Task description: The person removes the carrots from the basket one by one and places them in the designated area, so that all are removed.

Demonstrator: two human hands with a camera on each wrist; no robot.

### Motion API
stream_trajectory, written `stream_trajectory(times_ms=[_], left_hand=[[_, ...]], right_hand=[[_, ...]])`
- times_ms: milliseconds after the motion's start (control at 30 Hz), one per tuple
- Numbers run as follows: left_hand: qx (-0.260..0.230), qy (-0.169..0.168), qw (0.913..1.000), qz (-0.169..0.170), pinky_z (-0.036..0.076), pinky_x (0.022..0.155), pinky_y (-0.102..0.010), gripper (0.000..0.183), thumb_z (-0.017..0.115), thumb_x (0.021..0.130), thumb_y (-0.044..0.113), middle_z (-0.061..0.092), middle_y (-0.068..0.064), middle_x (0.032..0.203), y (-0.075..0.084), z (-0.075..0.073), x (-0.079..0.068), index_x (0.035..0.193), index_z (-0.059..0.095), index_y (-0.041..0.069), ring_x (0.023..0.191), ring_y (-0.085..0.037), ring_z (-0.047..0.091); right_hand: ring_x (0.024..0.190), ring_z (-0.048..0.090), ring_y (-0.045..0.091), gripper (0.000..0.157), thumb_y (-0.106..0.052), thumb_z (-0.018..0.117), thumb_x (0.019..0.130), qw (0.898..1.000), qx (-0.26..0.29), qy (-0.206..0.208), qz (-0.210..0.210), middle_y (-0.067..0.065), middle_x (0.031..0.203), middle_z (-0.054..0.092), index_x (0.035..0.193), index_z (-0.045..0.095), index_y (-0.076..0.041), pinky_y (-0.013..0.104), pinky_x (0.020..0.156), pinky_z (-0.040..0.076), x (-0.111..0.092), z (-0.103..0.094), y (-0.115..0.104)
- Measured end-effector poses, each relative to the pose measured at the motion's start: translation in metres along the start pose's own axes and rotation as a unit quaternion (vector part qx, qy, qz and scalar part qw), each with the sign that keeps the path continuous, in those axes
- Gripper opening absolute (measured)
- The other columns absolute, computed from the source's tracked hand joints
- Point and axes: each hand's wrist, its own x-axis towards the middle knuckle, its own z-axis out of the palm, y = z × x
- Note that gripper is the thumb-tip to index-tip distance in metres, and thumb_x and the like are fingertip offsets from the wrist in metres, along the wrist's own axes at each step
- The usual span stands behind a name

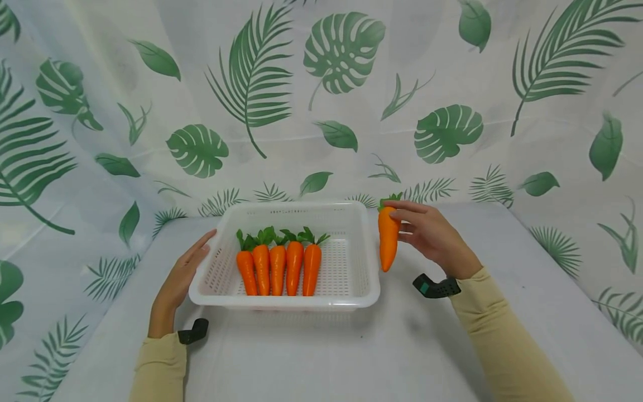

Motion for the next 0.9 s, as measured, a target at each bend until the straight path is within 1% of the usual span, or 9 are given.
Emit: stream_trajectory(times_ms=[100, 233, 467, 633, 900], left_hand=[[-0.002, -0.001, 1.0000, -0.002, 0.054, 0.091, -0.022, 0.060, 0.037, 0.118, 0.046, 0.033, -0.013, 0.172, -0.001, 0.000, 0.000, 0.172, 0.027, 0.025, 0.122, -0.015, 0.055], [-0.001, -0.001, 1.0000, -0.007, 0.054, 0.090, -0.023, 0.060, 0.037, 0.117, 0.047, 0.033, -0.013, 0.172, -0.002, 0.001, 0.000, 0.173, 0.027, 0.026, 0.122, -0.017, 0.055], [0.001, -0.003, 1.0000, -0.009, 0.054, 0.090, -0.023, 0.059, 0.036, 0.118, 0.046, 0.033, -0.013, 0.172, -0.004, 0.002, 0.000, 0.173, 0.026, 0.027, 0.121, -0.017, 0.055], [0.000, -0.005, 0.9999, -0.011, 0.051, 0.092, -0.021, 0.060, 0.036, 0.117, 0.047, 0.034, -0.013, 0.171, -0.002, 0.001, -0.001, 0.173, 0.026, 0.027, 0.123, -0.016, 0.054], [0.002, -0.005, 1.0000, 0.008, 0.050, 0.093, -0.020, 0.059, 0.036, 0.118, 0.045, 0.035, -0.015, 0.170, -0.003, 0.000, 0.000, 0.172, 0.027, 0.024, 0.122, -0.013, 0.054]], right_hand=[[0.116, 0.059, 0.029, 0.055, -0.022, 0.062, 0.111, 1.000, 0.012, -0.004, -0.001, 0.008, 0.138, 0.057, 0.157, 0.048, 0.004, 0.032, 0.095, 0.057, 0.000, -0.007, 0.005], [0.115, 0.061, 0.026, 0.055, -0.020, 0.063, 0.110, 1.000, 0.021, -0.010, 0.000, 0.007, 0.136, 0.058, 0.156, 0.048, 0.006, 0.032, 0.095, 0.056, -0.001, -0.013, 0.011], [0.113, 0.061, 0.024, 0.057, -0.021, 0.064, 0.110, 1.000, 0.005, -0.008, 0.012, 0.005, 0.131, 0.062, 0.156, 0.047, 0.007, 0.030, 0.093, 0.057, -0.002, -0.022, 0.025], [0.112, 0.062, 0.022, 0.056, -0.021, 0.064, 0.110, 1.000, -0.015, -0.014, 0.012, 0.004, 0.129, 0.064, 0.155, 0.048, 0.008, 0.032, 0.092, 0.057, 0.003, -0.027, 0.036], [0.111, 0.063, 0.020, 0.056, -0.020, 0.064, 0.110, 0.998, -0.047, -0.017, 0.026, 0.006, 0.130, 0.064, 0.156, 0.048, 0.008, 0.031, 0.092, 0.057, 0.013, -0.034, 0.050]])
